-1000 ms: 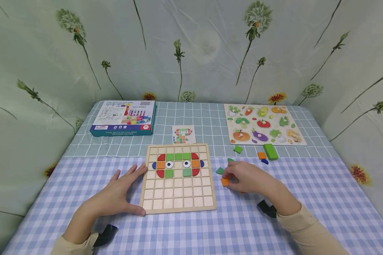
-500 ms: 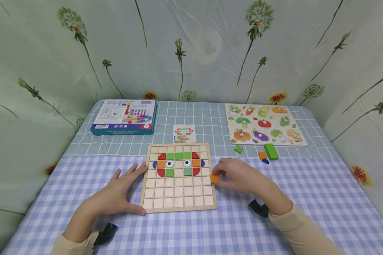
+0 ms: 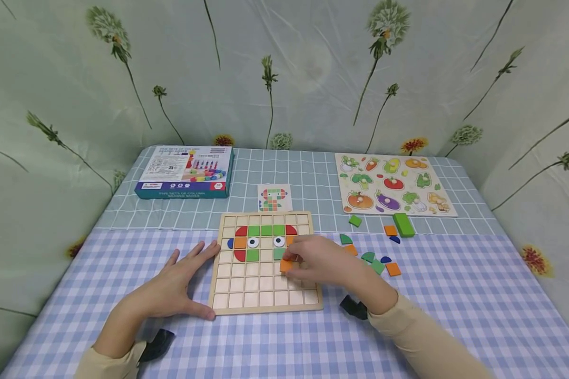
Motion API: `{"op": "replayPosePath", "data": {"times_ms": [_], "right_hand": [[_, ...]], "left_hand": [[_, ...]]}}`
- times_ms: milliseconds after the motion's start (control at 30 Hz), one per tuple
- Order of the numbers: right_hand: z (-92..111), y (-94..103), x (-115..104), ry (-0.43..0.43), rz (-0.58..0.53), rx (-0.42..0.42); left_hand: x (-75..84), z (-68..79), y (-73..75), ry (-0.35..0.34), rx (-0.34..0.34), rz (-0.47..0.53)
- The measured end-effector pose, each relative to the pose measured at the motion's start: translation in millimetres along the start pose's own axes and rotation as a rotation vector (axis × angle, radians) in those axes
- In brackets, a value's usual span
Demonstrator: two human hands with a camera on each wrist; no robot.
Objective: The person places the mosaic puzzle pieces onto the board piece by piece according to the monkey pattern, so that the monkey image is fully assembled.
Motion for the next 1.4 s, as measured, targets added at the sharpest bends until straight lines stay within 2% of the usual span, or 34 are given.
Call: {"op": "replayPosePath", "data": {"times_ms": [267, 500, 1400], "right_hand": [[-25, -8.7, -18, 0.031, 0.076, -0.019], [-36, -11.6, -24, 0.047, 0.138, -0.033], [-44, -10.2, -25, 0.033, 0.138, -0.086]], "left_hand": [[0.8, 0.0, 0.3, 0.0, 0.002, 0.013], [0.3, 0.1, 0.6, 0.008, -0.004, 0.017], [2.4, -0.7, 1.0, -0.015, 0.004, 0.012]]}}
Point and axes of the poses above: each hand's wrist, its own z-axis away from the middle knuckle, its own y-axis out of the back of the hand, x = y × z, the point moved 3 cm from there along -z, towards the middle knuckle, and after that the axes turned 12 degrees about -x, right-handed, at the moved point
